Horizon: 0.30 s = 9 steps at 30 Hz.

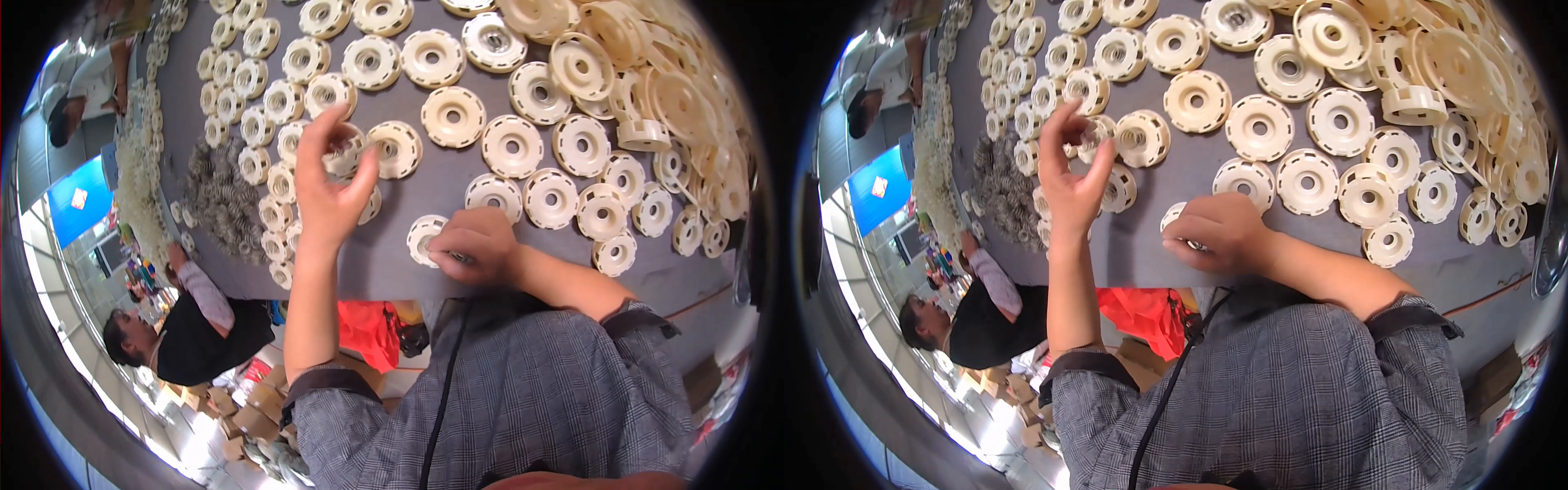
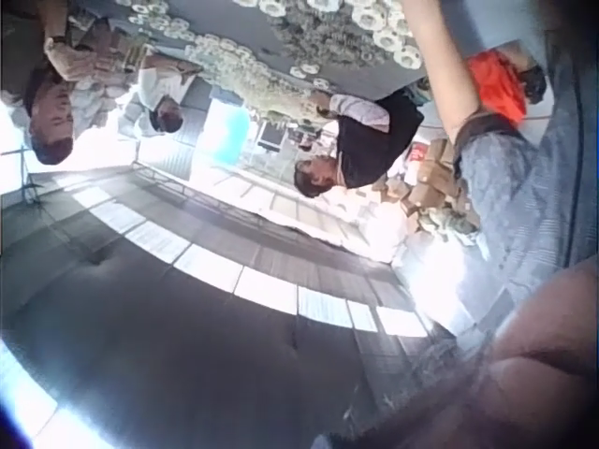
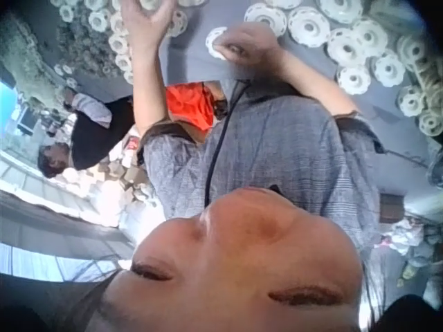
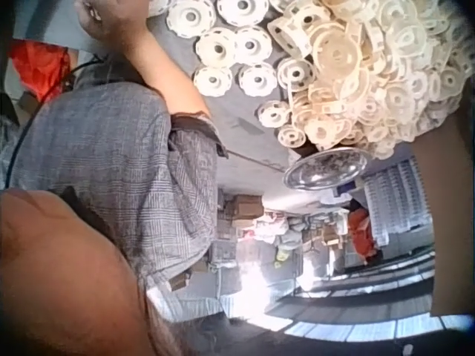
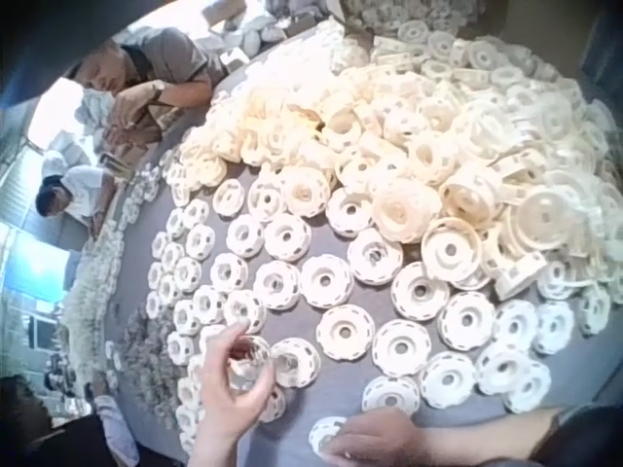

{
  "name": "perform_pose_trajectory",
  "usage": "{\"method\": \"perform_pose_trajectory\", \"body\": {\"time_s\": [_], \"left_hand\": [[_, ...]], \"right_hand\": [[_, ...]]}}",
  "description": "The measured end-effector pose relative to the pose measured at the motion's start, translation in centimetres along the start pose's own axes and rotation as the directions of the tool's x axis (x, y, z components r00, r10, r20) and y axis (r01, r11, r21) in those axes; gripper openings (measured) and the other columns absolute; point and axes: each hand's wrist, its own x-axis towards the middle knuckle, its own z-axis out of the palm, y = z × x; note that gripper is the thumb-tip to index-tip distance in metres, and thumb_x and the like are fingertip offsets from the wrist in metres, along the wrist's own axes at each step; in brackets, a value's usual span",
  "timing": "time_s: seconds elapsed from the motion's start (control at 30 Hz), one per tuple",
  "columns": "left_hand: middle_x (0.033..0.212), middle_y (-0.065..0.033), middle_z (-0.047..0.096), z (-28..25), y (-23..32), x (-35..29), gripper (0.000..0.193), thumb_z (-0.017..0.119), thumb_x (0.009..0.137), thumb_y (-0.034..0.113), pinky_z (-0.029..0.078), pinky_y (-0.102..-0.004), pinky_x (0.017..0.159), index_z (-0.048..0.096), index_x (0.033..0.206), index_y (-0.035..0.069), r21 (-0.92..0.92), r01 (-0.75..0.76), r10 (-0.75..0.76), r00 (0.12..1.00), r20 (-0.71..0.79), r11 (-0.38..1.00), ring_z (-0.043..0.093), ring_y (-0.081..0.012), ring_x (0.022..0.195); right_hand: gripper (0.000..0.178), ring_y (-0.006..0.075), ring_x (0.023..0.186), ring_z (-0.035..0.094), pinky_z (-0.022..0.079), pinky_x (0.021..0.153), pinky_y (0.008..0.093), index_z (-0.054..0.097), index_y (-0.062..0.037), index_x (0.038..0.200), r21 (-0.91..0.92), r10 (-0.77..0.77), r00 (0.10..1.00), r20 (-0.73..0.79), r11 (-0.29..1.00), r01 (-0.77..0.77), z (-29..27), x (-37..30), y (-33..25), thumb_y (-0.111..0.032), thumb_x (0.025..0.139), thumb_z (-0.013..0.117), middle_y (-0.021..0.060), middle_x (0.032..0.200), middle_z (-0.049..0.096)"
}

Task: The person arranges plastic circular bases on a table, empties metal springs from a sack onto the table, and inserts the springs into the plastic bases by hand.

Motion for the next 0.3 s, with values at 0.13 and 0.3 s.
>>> {"method": "perform_pose_trajectory", "body": {"time_s": [0.13,0.3], "left_hand": [[0.094,-0.0051,0.055,2.8,-0.9,4.8,0.039,0.064,0.072,0.004,0.040,-0.0246,0.074,0.056,0.110,0.008,0.036,-0.170,0.161,0.969,0.185,0.985,0.050,-0.0127,0.081],[0.110,-0.0075,0.057,5.6,-1.1,7.2,0.035,0.065,0.075,0.010,0.033,-0.0328,0.090,0.058,0.109,0.013,0.249,-0.206,0.138,0.954,0.266,0.946,0.051,-0.0188,0.099]], "right_hand": [[0.019,0.0203,0.050,0.054,0.041,0.042,0.0295,0.058,-0.0070,0.078,-0.015,-0.004,1.000,-0.023,1.000,0.003,0.0,0.0,0.1,-0.002,0.062,0.068,0.0052,0.061,0.056],[0.013,0.0172,0.053,0.055,0.043,0.045,0.0271,0.059,-0.0120,0.074,-0.008,0.067,0.997,-0.038,0.998,-0.067,-0.7,0.7,0.1,-0.010,0.066,0.068,0.0008,0.062,0.056]]}}
